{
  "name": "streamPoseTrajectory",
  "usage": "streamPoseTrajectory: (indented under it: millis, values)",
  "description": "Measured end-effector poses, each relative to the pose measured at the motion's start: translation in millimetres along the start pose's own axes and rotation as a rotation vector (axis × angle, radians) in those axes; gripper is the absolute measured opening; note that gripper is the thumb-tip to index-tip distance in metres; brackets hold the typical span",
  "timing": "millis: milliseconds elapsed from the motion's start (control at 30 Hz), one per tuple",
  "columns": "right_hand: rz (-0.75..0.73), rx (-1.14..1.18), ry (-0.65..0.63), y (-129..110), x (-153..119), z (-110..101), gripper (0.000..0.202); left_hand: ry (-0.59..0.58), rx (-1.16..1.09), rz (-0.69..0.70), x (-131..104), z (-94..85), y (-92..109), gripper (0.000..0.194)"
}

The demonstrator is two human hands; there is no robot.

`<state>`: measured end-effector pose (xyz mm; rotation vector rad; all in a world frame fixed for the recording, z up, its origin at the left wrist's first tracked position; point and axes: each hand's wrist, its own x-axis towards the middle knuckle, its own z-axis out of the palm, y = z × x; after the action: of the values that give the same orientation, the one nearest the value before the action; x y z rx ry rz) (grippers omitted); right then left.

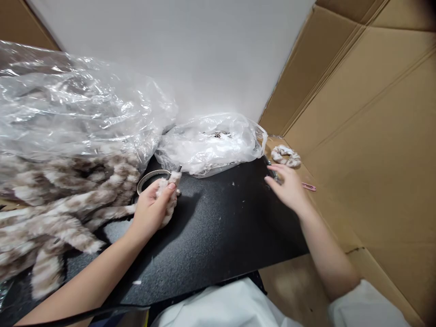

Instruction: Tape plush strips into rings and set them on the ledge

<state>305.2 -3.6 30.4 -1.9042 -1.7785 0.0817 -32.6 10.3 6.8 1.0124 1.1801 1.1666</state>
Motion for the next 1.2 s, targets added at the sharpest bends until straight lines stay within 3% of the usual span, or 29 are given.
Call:
streamPoseTrajectory:
  millis: [67,167,267,333,433,633,733,800,867,1067,1200]
  values:
    - [-0.166,0.015,-0.166,-46,-28,19,0.05,0.036,-0.021,0.022,1,0.1,1,0.034]
    - [-0.487,0.042,-0.543,-111,-67,56,0.074,0.083,-0.01,0.079,5,-2.7,-2,0.033]
    - [-0.595,0.029,-0.623,-146,-78,88,0.074,0.105,-0.038,0.125,10,-6.5,-8,0.031]
    - [-0.579,0.003,-0.62,-147,-67,98,0.074,0.111,-0.075,0.125,13,-7.8,-10,0.031]
    - [-0.459,-0.067,-0.611,-121,-40,96,0.076,0.102,-0.109,0.109,13,-6.4,-8,0.032]
    - [-0.027,-0.344,-0.505,-27,-16,59,0.073,0.082,-0.106,0.084,8,-0.8,-4,0.034]
    - [0.073,-0.403,-0.459,-4,-21,42,0.07,0.039,-0.148,0.073,9,-1.1,-7,0.034]
    - [0.084,-0.411,-0.436,-9,-27,37,0.07,0.013,-0.153,0.069,9,-1.6,-9,0.034]
    - [0.019,-0.364,-0.435,-29,-33,40,0.072,0.012,-0.125,0.08,10,-1.9,-11,0.034]
    - [-0.298,-0.105,-0.527,-108,-38,80,0.08,0.059,-0.062,0.107,9,-1.4,-7,0.033]
    - [-0.32,-0.106,-0.535,-109,-24,91,0.077,0.072,-0.049,0.095,5,0.6,-1,0.034]
